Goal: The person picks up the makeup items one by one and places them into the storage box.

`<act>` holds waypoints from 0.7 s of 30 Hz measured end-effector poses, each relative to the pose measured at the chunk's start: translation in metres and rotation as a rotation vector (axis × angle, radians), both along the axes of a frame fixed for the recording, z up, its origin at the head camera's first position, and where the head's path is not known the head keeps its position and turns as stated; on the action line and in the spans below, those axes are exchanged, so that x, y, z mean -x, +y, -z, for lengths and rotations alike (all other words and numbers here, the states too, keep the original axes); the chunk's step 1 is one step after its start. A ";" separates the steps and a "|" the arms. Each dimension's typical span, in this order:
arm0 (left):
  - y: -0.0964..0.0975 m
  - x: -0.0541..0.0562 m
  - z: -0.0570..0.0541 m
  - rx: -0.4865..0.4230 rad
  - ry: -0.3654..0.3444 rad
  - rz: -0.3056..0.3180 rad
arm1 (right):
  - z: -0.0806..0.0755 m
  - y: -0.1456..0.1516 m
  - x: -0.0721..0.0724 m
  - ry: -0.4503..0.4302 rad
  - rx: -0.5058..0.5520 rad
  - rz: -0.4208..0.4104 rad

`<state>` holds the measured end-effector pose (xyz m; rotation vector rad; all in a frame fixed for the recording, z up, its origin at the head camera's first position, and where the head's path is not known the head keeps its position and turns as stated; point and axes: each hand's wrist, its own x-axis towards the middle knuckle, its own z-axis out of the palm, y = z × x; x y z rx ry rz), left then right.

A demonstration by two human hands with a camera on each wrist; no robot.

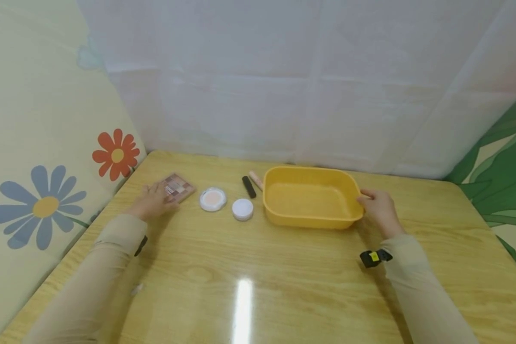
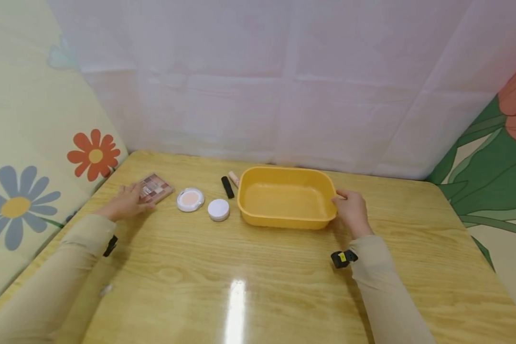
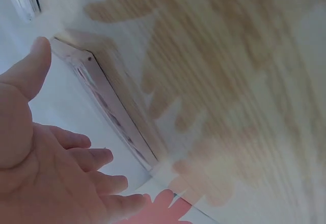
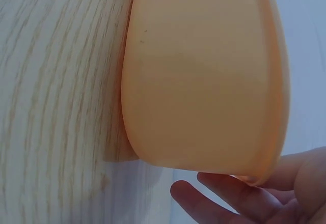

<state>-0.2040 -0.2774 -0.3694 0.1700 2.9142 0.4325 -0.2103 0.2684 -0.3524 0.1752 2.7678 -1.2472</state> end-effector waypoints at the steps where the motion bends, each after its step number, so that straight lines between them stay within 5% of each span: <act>1: -0.001 0.002 0.000 -0.003 -0.005 -0.005 | 0.000 0.000 0.000 0.001 0.004 -0.001; 14: -0.017 0.017 0.006 0.010 -0.048 -0.020 | 0.002 0.003 0.000 0.008 0.014 -0.002; 21: -0.021 0.023 0.008 -0.044 0.024 0.019 | 0.004 0.002 0.001 0.017 -0.002 0.002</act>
